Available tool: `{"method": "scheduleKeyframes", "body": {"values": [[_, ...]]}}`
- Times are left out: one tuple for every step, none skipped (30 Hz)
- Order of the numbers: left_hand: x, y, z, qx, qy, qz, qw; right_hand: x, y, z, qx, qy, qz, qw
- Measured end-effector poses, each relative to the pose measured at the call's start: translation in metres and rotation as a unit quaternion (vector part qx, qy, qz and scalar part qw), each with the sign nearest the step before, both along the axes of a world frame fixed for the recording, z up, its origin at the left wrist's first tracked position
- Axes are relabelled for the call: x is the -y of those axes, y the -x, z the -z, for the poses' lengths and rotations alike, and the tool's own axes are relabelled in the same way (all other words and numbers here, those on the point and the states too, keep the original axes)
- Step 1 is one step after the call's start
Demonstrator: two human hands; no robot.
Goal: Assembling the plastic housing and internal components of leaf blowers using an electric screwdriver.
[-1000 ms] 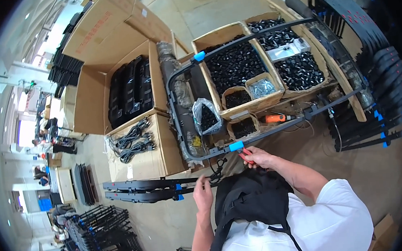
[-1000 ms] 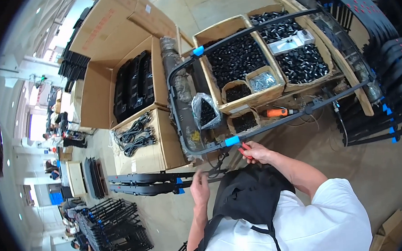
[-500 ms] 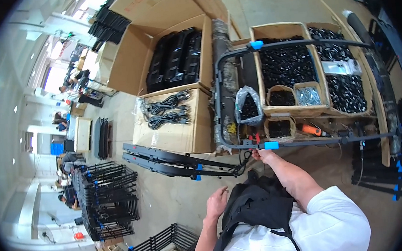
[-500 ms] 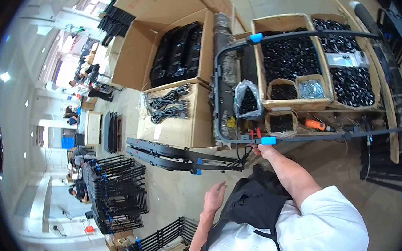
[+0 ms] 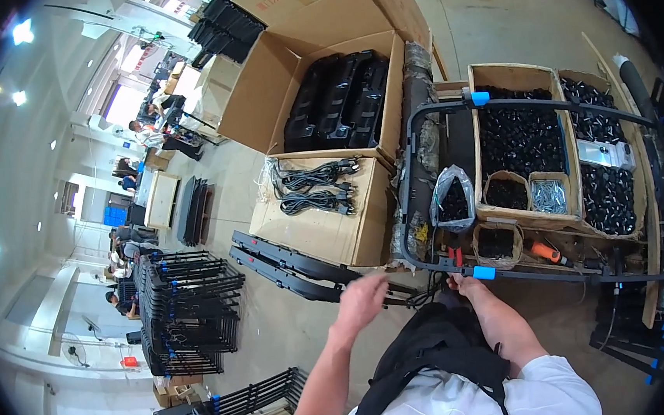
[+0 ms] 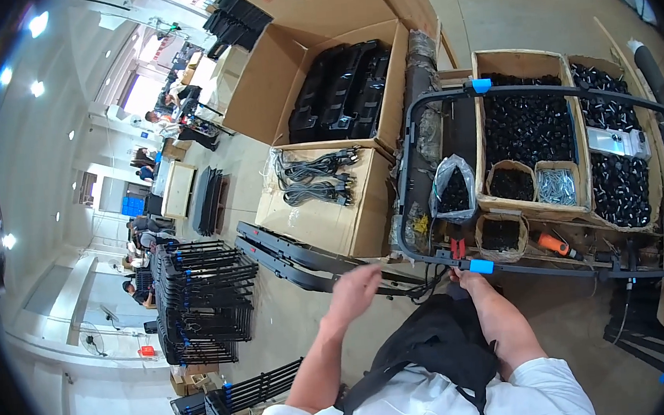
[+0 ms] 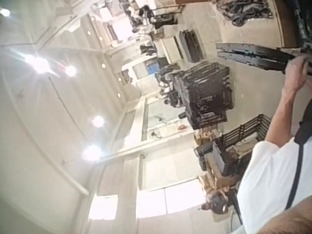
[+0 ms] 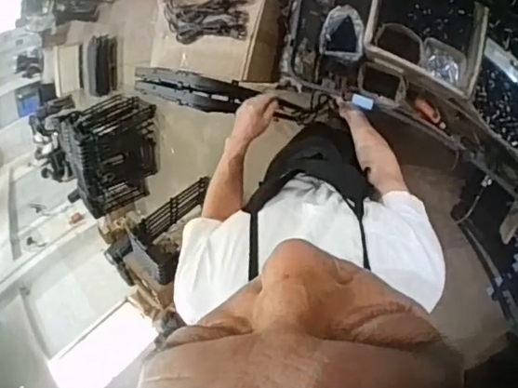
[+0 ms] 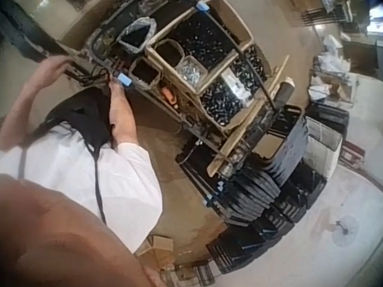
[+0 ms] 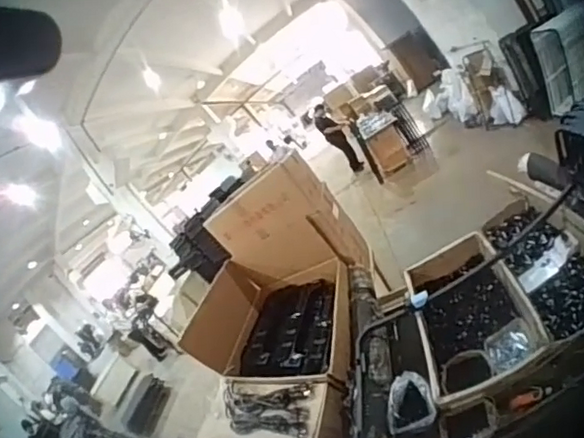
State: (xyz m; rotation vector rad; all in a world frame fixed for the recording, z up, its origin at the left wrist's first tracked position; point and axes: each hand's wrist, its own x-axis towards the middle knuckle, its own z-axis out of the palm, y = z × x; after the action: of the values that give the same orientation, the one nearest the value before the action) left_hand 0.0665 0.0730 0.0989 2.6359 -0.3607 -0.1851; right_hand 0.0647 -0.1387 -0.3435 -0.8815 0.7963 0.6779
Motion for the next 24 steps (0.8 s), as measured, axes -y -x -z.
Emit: {"method": "scheduleKeyframes", "body": {"values": [[0.003, -0.029, 0.005, 0.036, 0.003, 0.017, 0.999, 0.021, 0.004, 0.019, 0.038, 0.015, 0.065, 0.997], [-0.007, -0.054, 0.015, 0.06, 0.005, 0.017, 0.998, 0.038, 0.019, 0.03, 0.075, 0.028, 0.12, 0.99], [-0.019, -0.07, -0.005, -0.019, -0.061, -0.076, 0.995, 0.02, 0.022, 0.005, 0.109, 0.021, 0.141, 0.984], [-0.046, -0.09, -0.005, 0.009, -0.053, -0.144, 0.988, 0.014, 0.031, -0.016, 0.098, 0.02, 0.131, 0.986], [-0.048, -0.116, -0.021, -0.006, -0.056, -0.178, 0.982, 0.02, 0.029, -0.034, 0.071, 0.05, 0.094, 0.992], [-0.065, -0.14, -0.029, 0.011, -0.014, -0.185, 0.983, 0.025, 0.024, -0.056, 0.054, 0.073, 0.054, 0.994], [-0.083, -0.162, -0.03, 0.045, 0.007, -0.184, 0.982, 0.03, 0.037, -0.074, 0.043, 0.097, 0.012, 0.994], [-0.096, -0.186, -0.027, 0.058, 0.035, -0.206, 0.976, 0.035, 0.03, -0.093, 0.037, 0.123, -0.024, 0.991], [-0.107, -0.208, -0.027, 0.092, 0.013, -0.21, 0.973, 0.028, 0.029, -0.118, 0.031, 0.146, -0.064, 0.987], [-0.118, -0.23, -0.027, 0.103, 0.034, -0.23, 0.967, 0.05, 0.046, -0.131, 0.026, 0.17, -0.105, 0.979], [-0.14, -0.254, -0.022, 0.109, 0.034, -0.249, 0.962, 0.043, 0.018, -0.163, 0.023, 0.193, -0.149, 0.969], [-0.14, -0.287, -0.012, 0.108, 0.05, -0.254, 0.96, 0.062, 0.031, -0.151, 0.019, 0.169, -0.127, 0.977], [-0.14, -0.312, -0.009, 0.111, 0.04, -0.25, 0.961, 0.073, 0.041, -0.156, -0.015, 0.171, -0.131, 0.976], [-0.138, -0.335, -0.009, 0.115, 0.029, -0.247, 0.962, 0.084, 0.053, -0.166, -0.05, 0.171, -0.135, 0.975], [-0.129, -0.357, -0.008, 0.127, 0.033, -0.236, 0.963, 0.093, 0.071, -0.171, -0.016, 0.188, -0.082, 0.979], [-0.125, -0.381, -0.002, 0.144, 0.046, -0.21, 0.966, 0.099, 0.087, -0.177, 0.02, 0.203, -0.031, 0.979], [-0.13, -0.405, 0.008, 0.158, 0.022, -0.197, 0.967, 0.104, 0.095, -0.188, 0.015, 0.223, -0.058, 0.973], [-0.136, -0.427, 0.019, 0.172, -0.004, -0.185, 0.968, 0.107, 0.1, -0.201, 0.01, 0.242, -0.086, 0.966], [-0.131, -0.446, 0.034, 0.188, -0.046, -0.168, 0.967, 0.111, 0.111, -0.21, -0.01, 0.254, -0.062, 0.965], [-0.129, -0.46, 0.047, 0.204, -0.092, -0.151, 0.963, 0.112, 0.119, -0.218, -0.03, 0.262, -0.039, 0.964], [-0.129, -0.474, 0.059, 0.191, -0.137, -0.118, 0.965, 0.115, 0.128, -0.221, -0.04, 0.266, -0.051, 0.962], [-0.094, -0.488, 0.055, 0.201, -0.11, -0.103, 0.968, 0.13, 0.144, -0.236, -0.045, 0.286, -0.039, 0.956], [-0.079, -0.492, 0.059, 0.195, -0.138, -0.084, 0.967, 0.129, 0.149, -0.245, -0.049, 0.293, -0.033, 0.954], [-0.074, -0.495, 0.061, 0.189, -0.172, -0.069, 0.964, 0.122, 0.152, -0.253, -0.084, 0.322, -0.011, 0.943]]}}
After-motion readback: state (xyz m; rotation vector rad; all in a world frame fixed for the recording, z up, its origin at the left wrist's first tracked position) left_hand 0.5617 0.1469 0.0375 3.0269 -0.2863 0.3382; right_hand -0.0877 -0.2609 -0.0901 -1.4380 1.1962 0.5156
